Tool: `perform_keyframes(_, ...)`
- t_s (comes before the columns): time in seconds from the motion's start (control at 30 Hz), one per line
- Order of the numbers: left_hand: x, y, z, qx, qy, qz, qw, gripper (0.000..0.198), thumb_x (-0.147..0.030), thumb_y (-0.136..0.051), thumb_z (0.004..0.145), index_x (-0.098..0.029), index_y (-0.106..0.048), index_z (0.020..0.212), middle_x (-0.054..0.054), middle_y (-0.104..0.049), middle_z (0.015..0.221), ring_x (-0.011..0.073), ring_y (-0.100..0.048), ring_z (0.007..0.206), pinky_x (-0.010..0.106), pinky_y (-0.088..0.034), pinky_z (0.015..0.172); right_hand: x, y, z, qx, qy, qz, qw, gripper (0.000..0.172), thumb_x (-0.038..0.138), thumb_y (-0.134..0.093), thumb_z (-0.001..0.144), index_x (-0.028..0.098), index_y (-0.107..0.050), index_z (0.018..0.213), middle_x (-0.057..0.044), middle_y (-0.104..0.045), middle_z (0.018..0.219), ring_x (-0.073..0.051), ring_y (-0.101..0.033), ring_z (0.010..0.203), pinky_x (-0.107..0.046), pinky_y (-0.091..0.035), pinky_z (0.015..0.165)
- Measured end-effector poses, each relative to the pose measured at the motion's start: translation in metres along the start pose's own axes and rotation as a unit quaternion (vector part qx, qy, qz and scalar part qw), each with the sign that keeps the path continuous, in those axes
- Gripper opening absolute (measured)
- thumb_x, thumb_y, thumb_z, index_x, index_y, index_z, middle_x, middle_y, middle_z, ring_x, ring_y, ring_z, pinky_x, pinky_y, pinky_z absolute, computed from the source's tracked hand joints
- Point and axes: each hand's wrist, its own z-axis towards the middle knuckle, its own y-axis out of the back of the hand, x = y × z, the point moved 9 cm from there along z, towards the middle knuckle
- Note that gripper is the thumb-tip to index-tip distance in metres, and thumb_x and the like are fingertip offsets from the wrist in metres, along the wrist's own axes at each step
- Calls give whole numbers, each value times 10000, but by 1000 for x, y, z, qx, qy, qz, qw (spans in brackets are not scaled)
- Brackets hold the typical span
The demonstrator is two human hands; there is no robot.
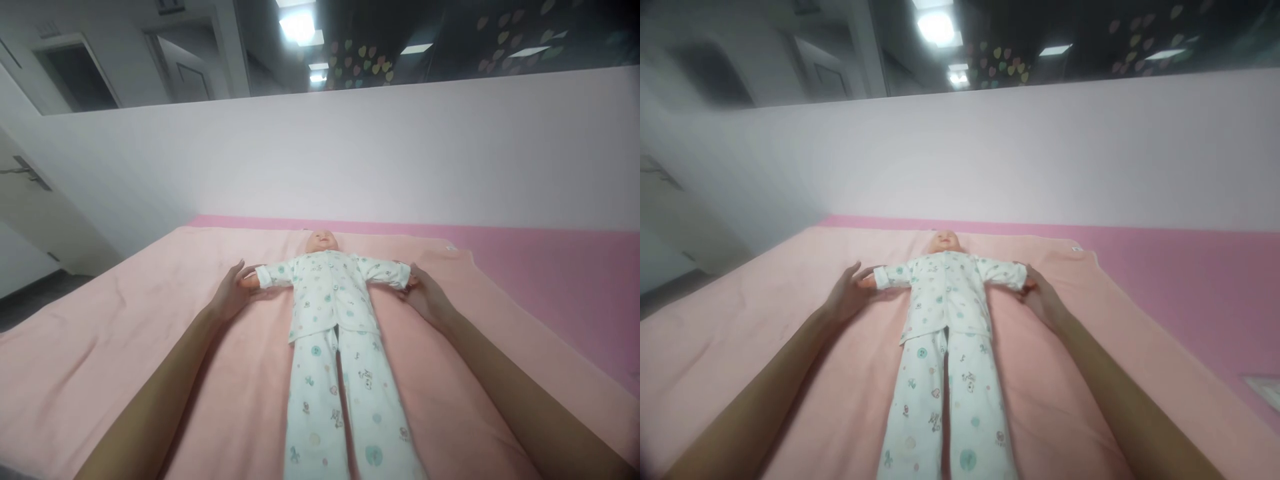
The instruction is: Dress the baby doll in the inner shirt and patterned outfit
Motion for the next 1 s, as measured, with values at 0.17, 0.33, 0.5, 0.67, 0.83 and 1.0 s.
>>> perform_keyframes(0.17,-20,-4,-13,-80,-80,292,950,745,-553,-895,697,-279,-645,1343,99,-688,1377,352,-676,1230,455,-608,976,7,11,-2,-31,59,-222,973,851,643,-876,712,308,-560,1427,-101,-691,1317,-312,-675,1120,-421,-594,905)
perform_keyframes(0.33,-29,-17,-19,-79,-104,371,919,675,-585,-858,724,-272,-675,1294,81,-708,1344,326,-694,1178,383,-631,872,11,8,-7,-17,87,-277,957,674,612,-841,759,269,-648,1306,-99,-755,1236,-343,-702,1122,-490,-597,955)
perform_keyframes(0.5,-32,-6,-17,-74,-115,411,901,614,-569,-836,757,-264,-689,1270,72,-727,1320,322,-686,1185,402,-600,953,8,15,-8,-37,87,-319,943,591,596,-828,768,282,-684,1248,-71,-777,1173,-304,-721,1026,-447,-598,897)
perform_keyframes(0.67,-29,9,-13,-67,-119,443,886,620,-586,-822,771,-260,-693,1282,85,-734,1297,319,-694,1158,426,-575,996,9,12,-7,-36,91,-353,930,566,625,-803,777,292,-688,1220,-58,-780,1154,-294,-713,981,-429,-590,843)
perform_keyframes(0.83,-27,2,-16,-70,-119,450,882,633,-618,-817,763,-264,-673,1267,76,-731,1295,319,-690,1164,407,-581,960,13,12,-8,-60,85,-396,912,520,671,-736,822,284,-714,1169,-61,-788,1103,-290,-700,928,-421,-568,806)
perform_keyframes(1.0,-30,-13,-21,-89,-126,466,871,627,-647,-806,761,-302,-657,1263,32,-736,1274,303,-685,1160,378,-574,926,14,16,-10,-59,58,-406,910,521,685,-730,831,303,-712,1185,-46,-780,1145,-294,-701,979,-423,-562,833)
